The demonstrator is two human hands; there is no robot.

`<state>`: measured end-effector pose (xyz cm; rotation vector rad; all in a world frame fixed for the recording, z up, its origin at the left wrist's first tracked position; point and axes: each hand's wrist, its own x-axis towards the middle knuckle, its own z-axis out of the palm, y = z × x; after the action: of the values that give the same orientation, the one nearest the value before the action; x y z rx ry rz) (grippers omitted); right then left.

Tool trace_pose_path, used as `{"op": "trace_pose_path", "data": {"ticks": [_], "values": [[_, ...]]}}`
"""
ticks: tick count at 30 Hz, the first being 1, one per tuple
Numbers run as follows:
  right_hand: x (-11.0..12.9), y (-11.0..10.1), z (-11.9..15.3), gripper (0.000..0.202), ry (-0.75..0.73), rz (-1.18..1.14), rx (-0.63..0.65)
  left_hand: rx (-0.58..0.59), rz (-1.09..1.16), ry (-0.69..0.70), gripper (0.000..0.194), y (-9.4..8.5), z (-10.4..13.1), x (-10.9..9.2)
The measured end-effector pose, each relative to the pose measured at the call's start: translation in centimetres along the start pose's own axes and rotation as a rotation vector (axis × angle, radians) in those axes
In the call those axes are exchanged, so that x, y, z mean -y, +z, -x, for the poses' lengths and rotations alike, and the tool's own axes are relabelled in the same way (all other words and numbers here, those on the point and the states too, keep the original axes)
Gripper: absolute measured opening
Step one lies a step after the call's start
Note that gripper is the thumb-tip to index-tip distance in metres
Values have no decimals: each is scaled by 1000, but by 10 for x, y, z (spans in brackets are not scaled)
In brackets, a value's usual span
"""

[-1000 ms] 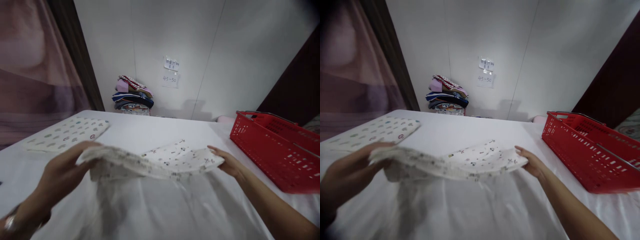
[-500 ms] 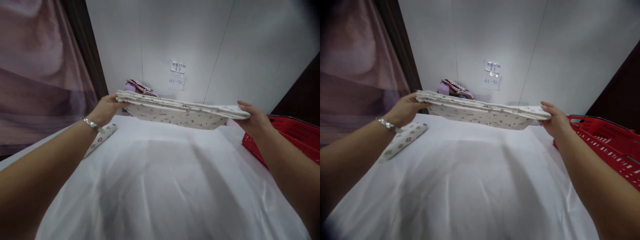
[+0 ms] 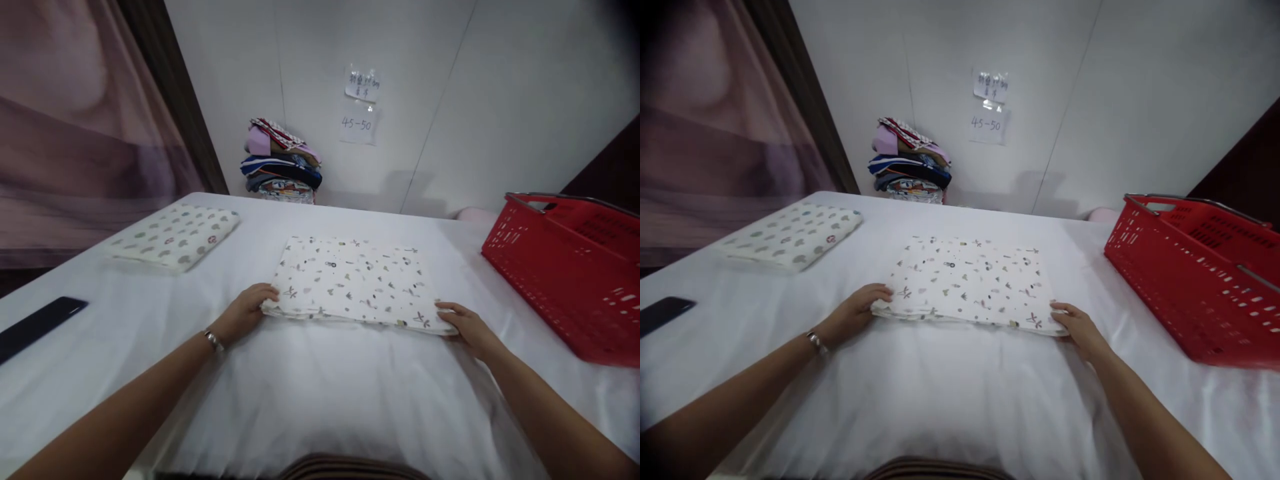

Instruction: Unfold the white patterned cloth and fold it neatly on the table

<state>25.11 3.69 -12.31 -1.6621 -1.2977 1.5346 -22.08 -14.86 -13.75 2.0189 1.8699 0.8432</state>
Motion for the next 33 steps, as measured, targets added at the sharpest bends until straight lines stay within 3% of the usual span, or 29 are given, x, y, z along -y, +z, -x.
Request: {"op": "trace_pose_path", "data": {"ticks": [4,9,15,24,33], "values": [[4,-3,11,53,-64,162,-20,44,-118,108,45,-10,10,-8],[-5,-8,23,82,-70,353,-39,52,-255,75,50,-14,27,-26],[-4,-13,23,64,-184,161,-38,-11,-350,84,38,-1,19,-48],[19,-10,14,35,-259,-240,122,1,-385,182,36,30,-5,-72],[62,-5,15,29,-326,-257,184,-20,-405,204,34,53,-22,-85]]}}
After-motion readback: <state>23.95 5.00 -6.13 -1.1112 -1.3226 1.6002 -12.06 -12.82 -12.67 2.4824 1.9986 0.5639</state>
